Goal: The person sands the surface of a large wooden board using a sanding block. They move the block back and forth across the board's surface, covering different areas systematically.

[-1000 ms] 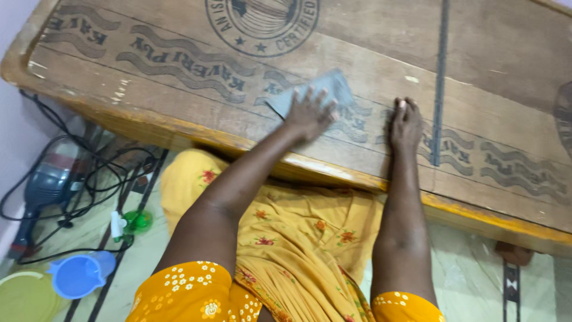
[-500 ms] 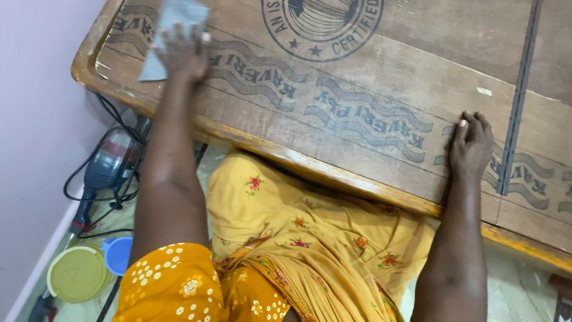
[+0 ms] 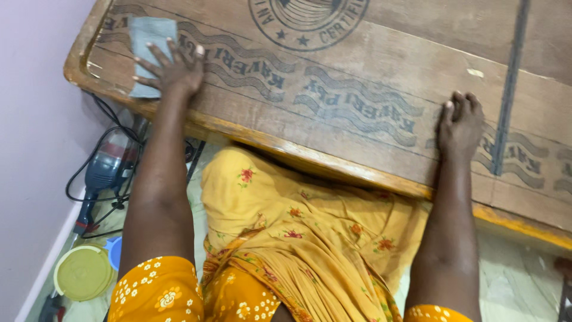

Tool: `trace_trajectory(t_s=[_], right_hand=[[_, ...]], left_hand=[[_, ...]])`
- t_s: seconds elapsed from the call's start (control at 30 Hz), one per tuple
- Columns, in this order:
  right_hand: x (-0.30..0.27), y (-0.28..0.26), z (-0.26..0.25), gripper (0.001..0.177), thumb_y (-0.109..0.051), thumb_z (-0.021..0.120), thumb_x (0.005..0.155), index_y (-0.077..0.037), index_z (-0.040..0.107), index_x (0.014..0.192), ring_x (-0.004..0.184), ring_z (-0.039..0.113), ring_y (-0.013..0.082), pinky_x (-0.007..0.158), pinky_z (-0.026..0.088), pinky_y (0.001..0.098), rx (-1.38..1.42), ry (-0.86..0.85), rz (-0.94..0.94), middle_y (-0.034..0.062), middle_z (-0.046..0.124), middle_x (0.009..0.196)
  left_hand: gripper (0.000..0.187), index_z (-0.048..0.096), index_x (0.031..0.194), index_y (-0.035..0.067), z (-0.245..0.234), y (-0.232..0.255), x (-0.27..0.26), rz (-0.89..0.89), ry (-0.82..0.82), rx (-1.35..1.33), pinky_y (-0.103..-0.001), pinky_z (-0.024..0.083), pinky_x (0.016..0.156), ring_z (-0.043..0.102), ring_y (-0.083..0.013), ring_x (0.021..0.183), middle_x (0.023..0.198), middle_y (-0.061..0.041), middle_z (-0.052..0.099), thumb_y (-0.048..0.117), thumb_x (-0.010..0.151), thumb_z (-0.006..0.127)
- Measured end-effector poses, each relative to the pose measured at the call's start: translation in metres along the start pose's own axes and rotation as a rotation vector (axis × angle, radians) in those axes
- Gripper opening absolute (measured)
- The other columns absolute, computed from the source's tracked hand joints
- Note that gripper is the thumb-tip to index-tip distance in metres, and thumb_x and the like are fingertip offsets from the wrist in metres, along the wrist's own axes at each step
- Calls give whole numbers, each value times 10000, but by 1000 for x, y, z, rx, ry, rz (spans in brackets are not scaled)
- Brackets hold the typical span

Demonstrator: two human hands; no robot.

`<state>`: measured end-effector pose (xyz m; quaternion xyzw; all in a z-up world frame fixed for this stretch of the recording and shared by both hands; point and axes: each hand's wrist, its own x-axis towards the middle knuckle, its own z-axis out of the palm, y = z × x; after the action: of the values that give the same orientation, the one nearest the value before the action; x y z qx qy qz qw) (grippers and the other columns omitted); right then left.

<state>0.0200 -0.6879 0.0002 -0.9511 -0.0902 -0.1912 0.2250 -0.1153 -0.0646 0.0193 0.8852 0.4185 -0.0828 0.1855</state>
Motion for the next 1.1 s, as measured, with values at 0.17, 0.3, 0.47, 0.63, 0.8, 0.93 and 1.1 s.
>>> trace_trajectory(t_s=[0.17, 0.3, 0.47, 0.63, 0.8, 0.93, 1.1], right_hand=[[2, 12, 12, 507, -421, 478, 1096, -120, 556, 1496, 1468, 362, 400, 1201, 277, 516, -85, -87, 59, 203, 425, 1590], [8, 23, 27, 683, -572, 338, 1072, -126, 390, 1586, 1523, 224, 402, 1227, 192, 522, -191, -192, 74, 202, 258, 1654], [-3, 18, 27, 821, -645, 210, 1058, -22, 281, 1590, 1543, 161, 411, 1229, 176, 521, 228, -328, 230, 265, 156, 1671], [-61, -49, 25, 620, -441, 411, 1104, 38, 449, 1496, 1527, 183, 503, 1255, 157, 556, 180, -196, -20, 357, 316, 1600], [-82, -126, 48, 970, -680, 330, 1018, 99, 170, 1573, 1515, -32, 553, 1205, -24, 628, -177, -424, 92, 433, 26, 1607], [-47, -137, 60, 1128, -780, 340, 965, 134, 82, 1574, 1512, -111, 571, 1198, -81, 652, -249, -362, 205, 461, -56, 1593], [27, -96, 87, 1150, -806, 344, 934, 107, 120, 1595, 1538, -60, 548, 1230, -46, 635, -239, -274, 255, 448, 0, 1618]], left_hand=[[1022, -77, 1656, 268, 35, 77, -90, 298, -56, 93, -799, -137, 1102, -230, -520, 1500, 1708, -135, -172, 887, 861, 98], [927, -13, 1648, 287, 73, 152, -184, 595, -120, 242, -784, -126, 1089, -202, -497, 1506, 1716, -102, -115, 813, 907, 169], [884, -16, 1647, 271, 142, 211, -252, 1004, -308, 156, -731, -152, 1169, -182, -442, 1554, 1732, -94, -104, 791, 940, 94], [1018, -42, 1634, 145, 183, 250, -230, 989, -471, -590, -664, -9, 1198, -16, -334, 1602, 1730, -93, -44, 828, 887, 64], [945, 47, 1668, 93, 144, 203, -207, 905, -230, -569, -576, 23, 1278, 33, -397, 1585, 1731, -173, 71, 739, 980, 85], [884, 151, 1626, 56, 121, 172, -198, 754, -92, -239, -602, -67, 1237, -35, -436, 1566, 1710, -187, 79, 683, 1004, 193], [907, 221, 1604, -29, 133, 158, -196, 905, 94, -72, -655, -56, 1195, -11, -506, 1534, 1681, -273, 82, 668, 1024, 261]])
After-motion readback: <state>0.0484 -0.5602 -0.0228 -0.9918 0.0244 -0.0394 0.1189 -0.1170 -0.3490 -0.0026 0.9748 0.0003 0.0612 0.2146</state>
